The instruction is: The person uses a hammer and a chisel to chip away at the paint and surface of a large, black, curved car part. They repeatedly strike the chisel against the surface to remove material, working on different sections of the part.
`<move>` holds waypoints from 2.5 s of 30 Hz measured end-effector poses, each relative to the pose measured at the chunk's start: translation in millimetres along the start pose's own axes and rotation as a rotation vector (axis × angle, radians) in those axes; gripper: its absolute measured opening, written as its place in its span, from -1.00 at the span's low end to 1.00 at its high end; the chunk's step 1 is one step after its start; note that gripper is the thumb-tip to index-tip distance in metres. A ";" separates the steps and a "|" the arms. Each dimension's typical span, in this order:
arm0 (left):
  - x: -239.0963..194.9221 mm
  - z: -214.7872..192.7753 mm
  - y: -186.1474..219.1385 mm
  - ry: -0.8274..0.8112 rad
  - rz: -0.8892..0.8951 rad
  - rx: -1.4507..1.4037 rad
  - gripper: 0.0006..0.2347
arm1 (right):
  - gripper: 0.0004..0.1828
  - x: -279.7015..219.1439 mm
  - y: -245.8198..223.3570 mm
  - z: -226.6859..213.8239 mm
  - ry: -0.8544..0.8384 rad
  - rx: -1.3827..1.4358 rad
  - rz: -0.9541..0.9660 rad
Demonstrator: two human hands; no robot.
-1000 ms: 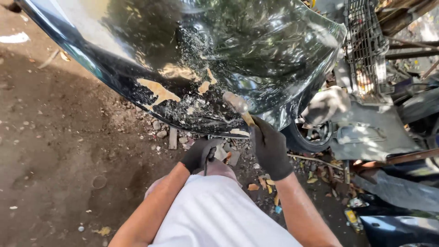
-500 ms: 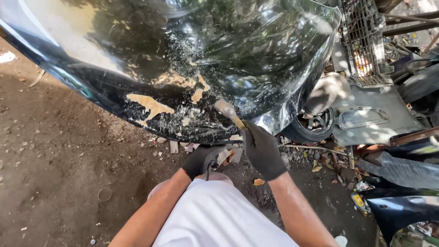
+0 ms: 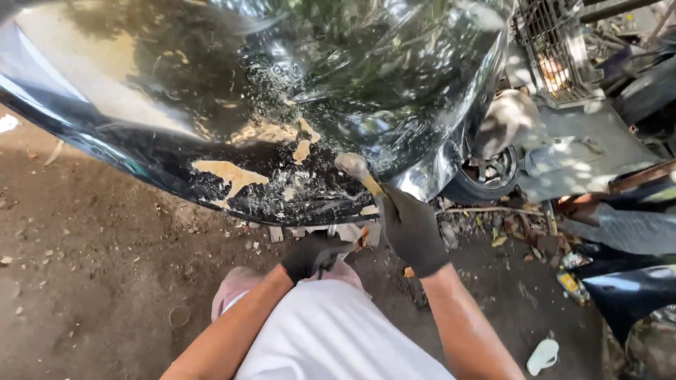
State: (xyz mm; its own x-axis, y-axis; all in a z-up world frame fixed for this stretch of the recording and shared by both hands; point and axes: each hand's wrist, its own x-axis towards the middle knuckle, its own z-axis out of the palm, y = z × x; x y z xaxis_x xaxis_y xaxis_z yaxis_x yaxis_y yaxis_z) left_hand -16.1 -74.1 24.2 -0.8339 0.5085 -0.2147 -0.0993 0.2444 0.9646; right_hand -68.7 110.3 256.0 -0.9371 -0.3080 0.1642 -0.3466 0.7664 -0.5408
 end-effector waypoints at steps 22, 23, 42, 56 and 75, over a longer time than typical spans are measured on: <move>8.7 3.9 12.6 -0.032 -0.223 -0.785 -0.78 | -0.67 -24.5 -18.6 1.4 0.013 -0.006 -0.017; 10.4 3.4 11.3 -0.052 -0.240 -0.863 -0.79 | -0.66 -23.1 -19.2 0.1 0.002 0.018 -0.030; 16.5 5.1 26.3 0.047 -0.228 -0.779 -0.80 | -0.66 -11.3 -31.6 -14.2 -0.027 0.025 -0.006; 33.6 20.8 -6.7 0.012 -0.187 -0.836 -0.83 | -0.70 -0.5 0.6 -1.3 -0.200 -0.065 -0.069; 36.0 17.9 18.0 -0.014 -0.298 -1.060 -0.80 | -0.70 5.7 0.3 -8.7 -0.219 -0.263 0.005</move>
State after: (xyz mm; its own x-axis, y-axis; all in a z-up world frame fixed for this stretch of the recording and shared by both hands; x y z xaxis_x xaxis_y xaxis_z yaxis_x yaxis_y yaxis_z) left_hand -38.2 -36.6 31.0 -0.6936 0.5578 -0.4558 -0.7167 -0.4705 0.5148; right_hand -74.5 113.6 263.9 -0.9177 -0.3959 -0.0340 -0.3676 0.8784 -0.3055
